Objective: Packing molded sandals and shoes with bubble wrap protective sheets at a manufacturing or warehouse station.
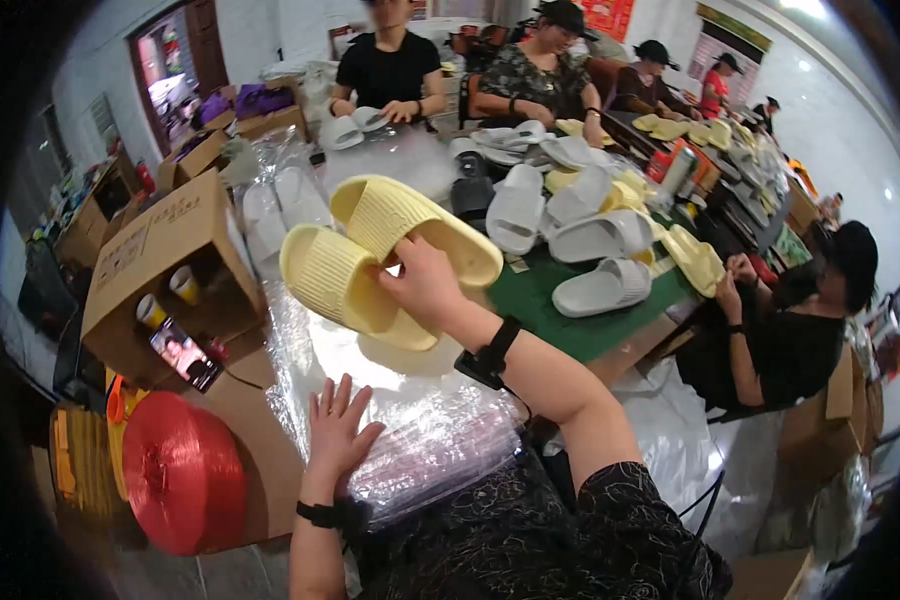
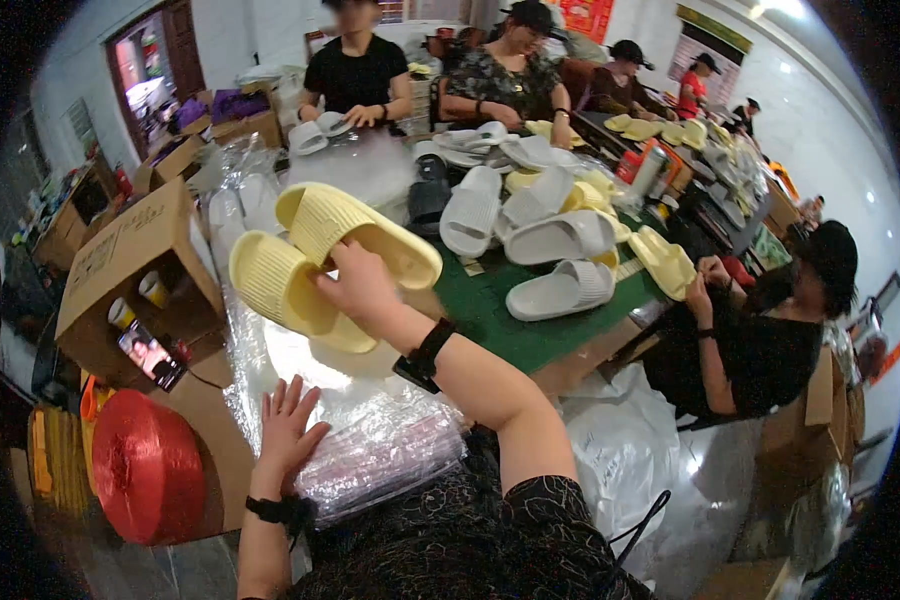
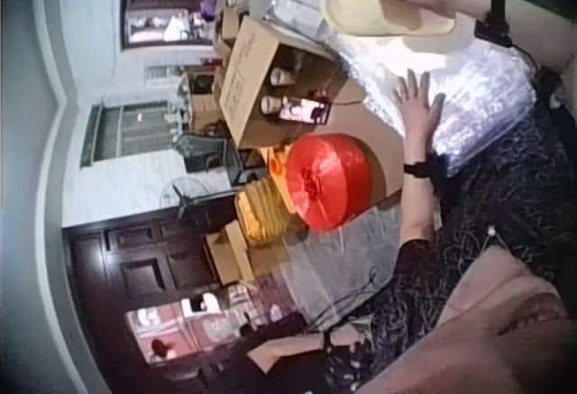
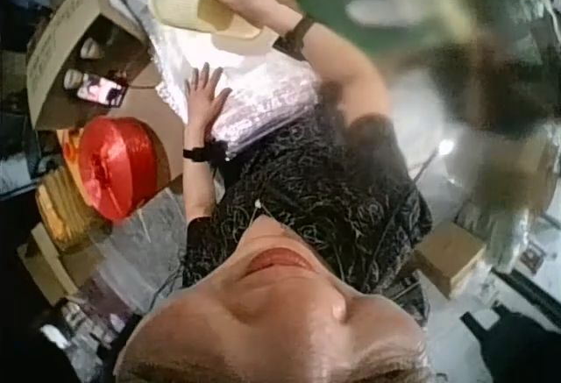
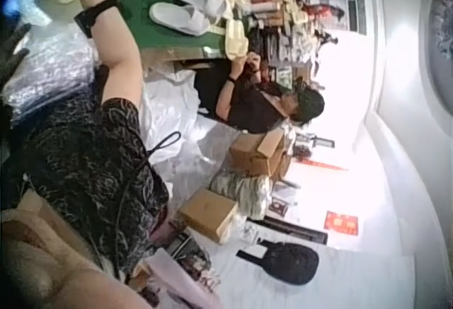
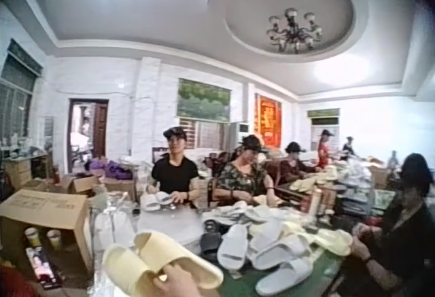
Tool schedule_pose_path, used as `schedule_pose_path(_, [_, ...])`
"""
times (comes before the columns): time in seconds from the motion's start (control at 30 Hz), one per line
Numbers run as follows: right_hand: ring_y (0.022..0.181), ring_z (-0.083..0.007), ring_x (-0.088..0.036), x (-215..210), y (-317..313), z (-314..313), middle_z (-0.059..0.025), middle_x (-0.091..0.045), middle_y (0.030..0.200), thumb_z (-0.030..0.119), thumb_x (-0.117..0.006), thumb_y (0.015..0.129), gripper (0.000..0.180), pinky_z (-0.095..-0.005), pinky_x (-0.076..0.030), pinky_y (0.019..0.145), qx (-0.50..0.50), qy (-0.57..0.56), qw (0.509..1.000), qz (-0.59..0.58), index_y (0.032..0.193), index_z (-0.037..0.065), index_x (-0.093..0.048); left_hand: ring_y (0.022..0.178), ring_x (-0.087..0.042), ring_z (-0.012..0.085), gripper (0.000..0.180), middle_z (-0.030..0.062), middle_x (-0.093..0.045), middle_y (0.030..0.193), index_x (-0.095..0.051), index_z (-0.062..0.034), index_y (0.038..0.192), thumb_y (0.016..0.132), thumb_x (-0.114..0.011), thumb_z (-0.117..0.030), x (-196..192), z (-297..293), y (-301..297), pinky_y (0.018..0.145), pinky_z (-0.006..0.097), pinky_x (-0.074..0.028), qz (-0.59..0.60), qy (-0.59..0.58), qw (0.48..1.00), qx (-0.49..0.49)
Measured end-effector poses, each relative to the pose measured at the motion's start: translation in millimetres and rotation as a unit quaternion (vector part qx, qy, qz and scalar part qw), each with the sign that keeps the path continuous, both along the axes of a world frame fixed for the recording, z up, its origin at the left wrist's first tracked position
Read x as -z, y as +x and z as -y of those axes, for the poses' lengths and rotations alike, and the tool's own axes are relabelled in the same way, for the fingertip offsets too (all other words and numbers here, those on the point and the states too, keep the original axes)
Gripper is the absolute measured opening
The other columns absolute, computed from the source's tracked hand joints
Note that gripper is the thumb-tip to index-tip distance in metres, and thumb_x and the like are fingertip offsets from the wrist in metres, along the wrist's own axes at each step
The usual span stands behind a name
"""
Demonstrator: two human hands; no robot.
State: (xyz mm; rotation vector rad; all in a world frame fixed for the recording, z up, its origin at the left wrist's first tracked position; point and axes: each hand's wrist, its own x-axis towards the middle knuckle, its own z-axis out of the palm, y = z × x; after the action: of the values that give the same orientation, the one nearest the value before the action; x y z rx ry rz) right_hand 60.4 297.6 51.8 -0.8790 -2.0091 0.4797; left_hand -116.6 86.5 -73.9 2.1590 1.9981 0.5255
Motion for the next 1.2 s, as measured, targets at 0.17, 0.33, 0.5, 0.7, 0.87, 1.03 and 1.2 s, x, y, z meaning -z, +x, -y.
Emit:
schedule_pose_path(0.17, [0.063,-0.0165,-0.062,-26.0,3.1,33.7,-0.0093,-0.065,0.080,0.031,-0.070,0.092,0.037,-0.0290,-0.049,0.050,-0.065,-0.253,0.956,-0.135,0.097,-0.005,-0.062,0.145,-0.026,0.0429,0.060,0.0183,-0.040,0.153,-0.058,-0.0159,0.137,0.086,-0.065,-0.047,-2.4,-0.1,0.0,0.118,0.060,-0.011,0.017,0.006,1.000,0.007])
schedule_pose_path(0.33, [0.045,-0.0115,-0.053,33.5,-5.9,46.6,-0.0045,-0.060,0.066,0.030,-0.067,0.093,0.035,-0.0273,-0.044,0.043,-0.097,-0.437,0.880,-0.160,0.086,-0.004,-0.063,0.144,-0.026,0.0428,0.058,0.0167,-0.044,0.149,-0.061,-0.0136,0.131,0.085,-0.065,-0.049,-2.8,0.2,-0.7,0.118,0.060,-0.010,0.005,-0.008,1.000,0.014])
schedule_pose_path(0.5, [0.067,-0.0226,-0.066,101.8,-6.2,61.1,-0.0135,-0.066,0.081,0.027,-0.069,0.087,0.040,-0.0336,-0.053,0.061,-0.040,-0.431,0.895,-0.108,0.106,-0.007,-0.058,0.143,-0.027,0.0425,0.058,0.0183,-0.047,0.146,-0.061,-0.0098,0.131,0.082,-0.065,-0.040,20.4,-11.7,-9.5,0.121,0.057,-0.007,0.004,-0.027,0.999,0.029])
schedule_pose_path(0.7, [0.095,-0.0260,-0.065,66.2,32.9,136.9,-0.0168,-0.058,0.117,0.023,-0.073,0.086,0.056,-0.0341,-0.054,0.080,-0.025,-0.230,0.963,-0.139,0.130,-0.003,-0.051,0.142,-0.029,0.0420,0.057,0.0171,-0.049,0.144,-0.062,-0.0080,0.129,0.078,-0.067,-0.033,15.0,-6.3,-9.4,0.121,0.057,-0.006,0.016,-0.007,1.000,0.019])
schedule_pose_path(0.87, [0.088,-0.0150,-0.063,9.4,159.3,174.7,-0.0079,-0.060,0.115,0.006,-0.075,0.083,0.038,-0.0254,-0.052,0.071,-0.006,-0.069,0.986,-0.154,0.119,0.006,-0.061,0.142,-0.029,0.0426,0.052,0.0167,-0.050,0.143,-0.063,-0.0079,0.128,0.080,-0.065,-0.030,19.5,-8.8,-14.3,0.122,0.056,-0.006,0.007,-0.028,0.999,0.018])
schedule_pose_path(1.03, [0.080,-0.0139,-0.062,2.7,338.6,150.7,-0.0058,-0.063,0.094,0.011,-0.075,0.083,0.028,-0.0265,-0.051,0.067,0.376,-0.032,0.909,-0.176,0.107,0.003,-0.064,0.140,-0.031,0.0434,0.054,0.0176,-0.048,0.145,-0.060,-0.0048,0.130,0.084,-0.065,-0.033,25.9,-6.7,-20.6,0.122,0.055,-0.007,-0.006,-0.010,1.000,0.027])
schedule_pose_path(1.2, [0.113,-0.0369,-0.061,168.9,483.2,156.7,-0.0211,-0.063,0.123,0.054,-0.087,0.058,0.092,-0.0412,-0.048,0.096,0.418,-0.323,0.814,0.239,0.125,-0.002,-0.058,0.139,-0.033,0.0432,0.057,0.0227,-0.048,0.143,-0.059,-0.0025,0.130,0.083,-0.068,-0.034,19.4,-6.6,-10.8,0.122,0.054,-0.007,0.021,-0.014,1.000,0.016])
